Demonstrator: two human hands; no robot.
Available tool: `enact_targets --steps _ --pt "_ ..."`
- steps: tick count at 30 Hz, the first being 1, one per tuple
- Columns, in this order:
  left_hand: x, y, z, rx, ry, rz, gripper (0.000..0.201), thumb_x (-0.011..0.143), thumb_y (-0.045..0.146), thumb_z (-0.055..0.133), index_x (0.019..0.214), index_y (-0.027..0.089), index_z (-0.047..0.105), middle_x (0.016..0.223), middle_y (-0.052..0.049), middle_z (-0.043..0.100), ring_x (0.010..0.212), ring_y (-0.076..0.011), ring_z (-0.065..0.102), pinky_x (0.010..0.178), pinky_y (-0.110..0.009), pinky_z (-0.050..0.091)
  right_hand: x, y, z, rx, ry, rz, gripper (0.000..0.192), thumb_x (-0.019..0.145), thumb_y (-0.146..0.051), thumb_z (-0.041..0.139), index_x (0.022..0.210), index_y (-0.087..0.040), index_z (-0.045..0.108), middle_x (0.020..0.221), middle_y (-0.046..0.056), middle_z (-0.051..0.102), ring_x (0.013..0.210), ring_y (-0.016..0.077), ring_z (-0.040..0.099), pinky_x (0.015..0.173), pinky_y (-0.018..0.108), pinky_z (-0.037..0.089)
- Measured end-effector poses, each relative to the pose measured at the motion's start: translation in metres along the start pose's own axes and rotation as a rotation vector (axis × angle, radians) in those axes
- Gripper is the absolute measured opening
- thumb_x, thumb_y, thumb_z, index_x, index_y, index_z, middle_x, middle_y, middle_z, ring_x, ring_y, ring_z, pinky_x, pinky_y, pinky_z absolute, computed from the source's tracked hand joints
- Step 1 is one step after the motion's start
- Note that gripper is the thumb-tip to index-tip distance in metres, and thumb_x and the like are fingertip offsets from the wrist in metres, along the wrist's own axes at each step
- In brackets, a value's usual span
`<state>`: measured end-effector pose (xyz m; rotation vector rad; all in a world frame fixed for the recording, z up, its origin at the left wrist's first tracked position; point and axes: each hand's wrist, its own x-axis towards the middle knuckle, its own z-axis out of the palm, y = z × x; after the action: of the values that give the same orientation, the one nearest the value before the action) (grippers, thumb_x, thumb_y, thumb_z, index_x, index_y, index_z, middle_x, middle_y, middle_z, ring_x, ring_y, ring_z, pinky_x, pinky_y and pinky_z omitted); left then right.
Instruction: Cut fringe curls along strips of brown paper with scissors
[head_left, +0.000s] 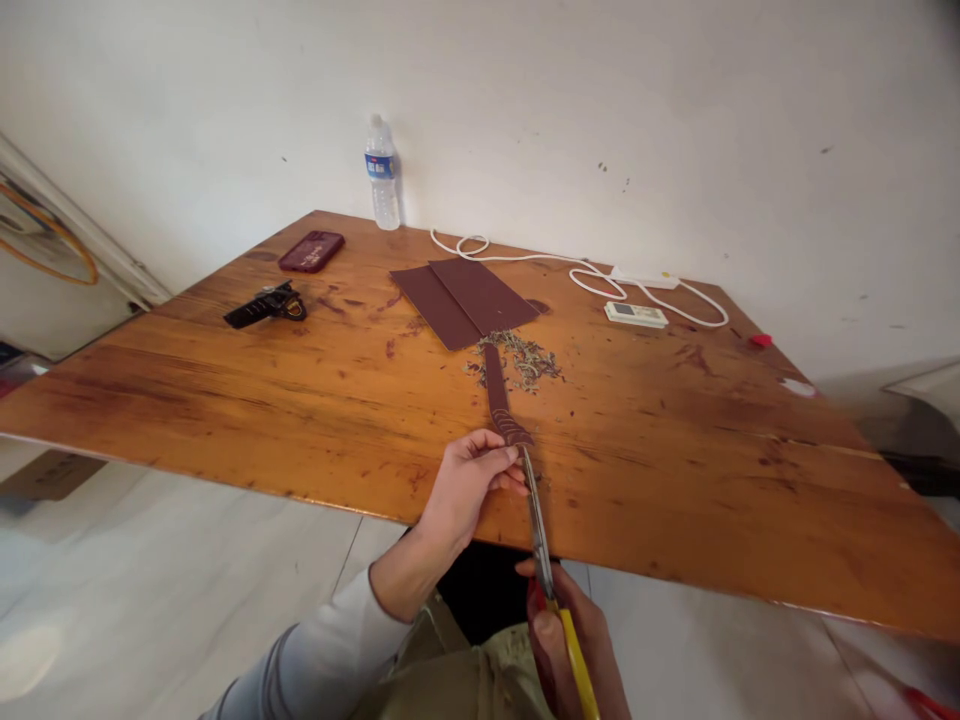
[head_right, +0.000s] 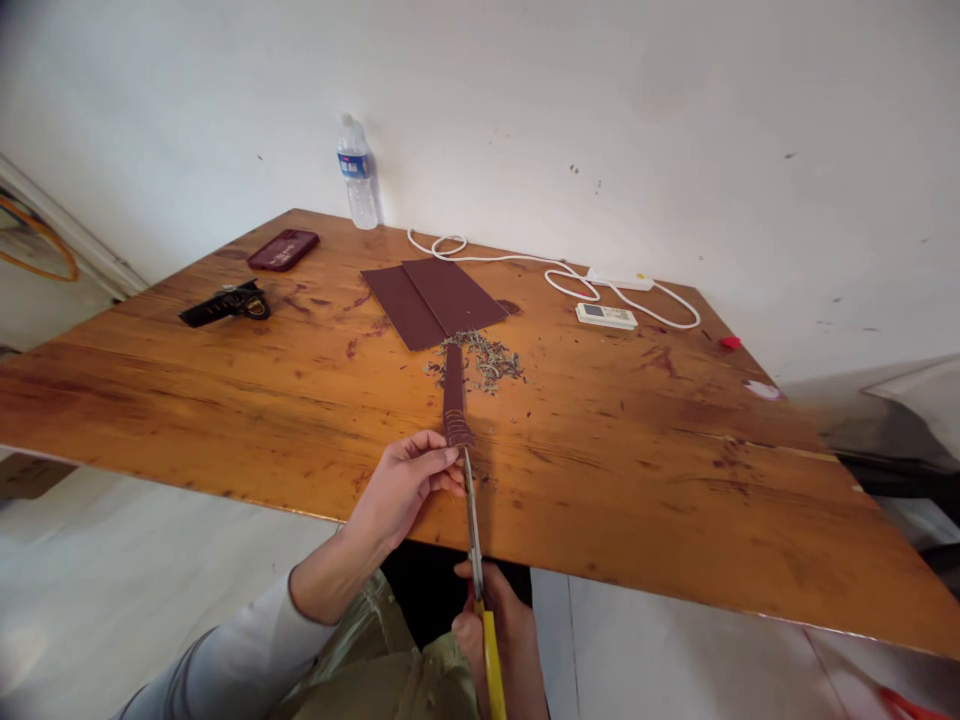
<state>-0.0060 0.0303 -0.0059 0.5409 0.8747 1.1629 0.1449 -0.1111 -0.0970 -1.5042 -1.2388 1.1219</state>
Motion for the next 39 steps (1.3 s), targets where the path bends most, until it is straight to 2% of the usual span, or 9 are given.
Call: enact_targets --steps 3,9,15,20,27,33,36,39 --pt "0.000 -0.001 0.000 0.005 0.004 0.009 0.036 0.060 0.031 0.099 0.066 0.017 0.066 0.060 -0.002 0.069 0.053 -0.0129 0.065 0.055 -0.025 0.058 -0.001 0.000 -0.001 0.094 -0.024 0.071 0.084 0.086 -0.095 0.062 0.115 -0.019 0.081 0.064 -0.002 0.056 0.052 0.0160 0.048 0.046 0.026 0.042" --pt "0.000 -0.001 0.000 0.024 0.011 0.007 0.035 0.059 0.030 0.098 0.064 0.017 0.066 0.059 -0.002 0.069 0.052 -0.0123 0.065 0.055 -0.023 0.057 -0.001 -0.001 -0.001 0.093 -0.035 0.086 0.075 0.090 -0.089 0.065 0.114 -0.020 0.080 0.066 -0.003 0.052 0.053 0.0156 0.045 0.046 0.026 0.038" --pt "0.000 -0.001 0.000 0.005 0.007 0.002 0.037 0.056 0.031 0.100 0.063 0.017 0.067 0.058 -0.002 0.070 0.053 -0.0123 0.065 0.055 -0.024 0.059 -0.002 -0.002 0.003 0.119 0.027 0.077 0.071 0.089 -0.088 0.068 0.108 -0.020 0.081 0.067 -0.006 0.045 0.055 0.0148 0.041 0.056 0.029 0.041" --pt "0.000 0.000 0.000 0.002 0.023 0.000 0.038 0.054 0.032 0.101 0.063 0.017 0.067 0.058 -0.001 0.069 0.052 -0.0119 0.065 0.054 -0.024 0.060 -0.002 -0.002 0.006 0.103 0.064 0.099 0.074 0.087 -0.091 0.069 0.103 -0.020 0.082 0.066 -0.006 0.043 0.055 0.0147 0.041 0.055 0.028 0.040" --pt "0.000 0.000 0.000 -0.008 0.019 -0.012 0.037 0.055 0.029 0.100 0.064 0.017 0.067 0.057 -0.001 0.070 0.052 -0.0119 0.066 0.054 -0.024 0.060 -0.001 0.002 0.002 0.019 0.058 0.058 0.072 0.092 -0.089 0.064 0.103 -0.021 0.084 0.065 -0.003 0.050 0.054 0.0160 0.045 0.053 0.029 0.042" --pt "0.000 0.002 0.000 0.000 0.024 -0.020 0.033 0.054 0.027 0.097 0.063 0.016 0.067 0.057 -0.003 0.071 0.051 -0.0124 0.066 0.053 -0.024 0.060 0.003 0.020 -0.009 0.035 -0.058 0.085 0.062 0.092 -0.079 0.074 0.107 -0.020 0.084 0.067 -0.003 0.051 0.054 0.0154 0.043 0.046 0.025 0.033" --pt "0.000 0.003 0.001 0.001 0.026 -0.023 0.033 0.054 0.027 0.096 0.062 0.017 0.066 0.056 -0.003 0.070 0.050 -0.0126 0.066 0.053 -0.024 0.060 0.003 0.023 -0.011 0.048 -0.083 0.093 0.062 0.092 -0.079 0.074 0.110 -0.020 0.084 0.068 -0.002 0.057 0.054 0.0158 0.047 0.049 0.026 0.038" --pt "0.000 0.002 0.002 -0.013 0.037 -0.021 0.034 0.053 0.027 0.096 0.063 0.017 0.066 0.057 -0.002 0.070 0.051 -0.0131 0.066 0.053 -0.024 0.060 0.001 0.019 -0.008 0.061 -0.091 0.075 0.073 0.089 -0.086 0.072 0.116 -0.019 0.083 0.070 0.000 0.063 0.055 0.0175 0.054 0.054 0.028 0.046"
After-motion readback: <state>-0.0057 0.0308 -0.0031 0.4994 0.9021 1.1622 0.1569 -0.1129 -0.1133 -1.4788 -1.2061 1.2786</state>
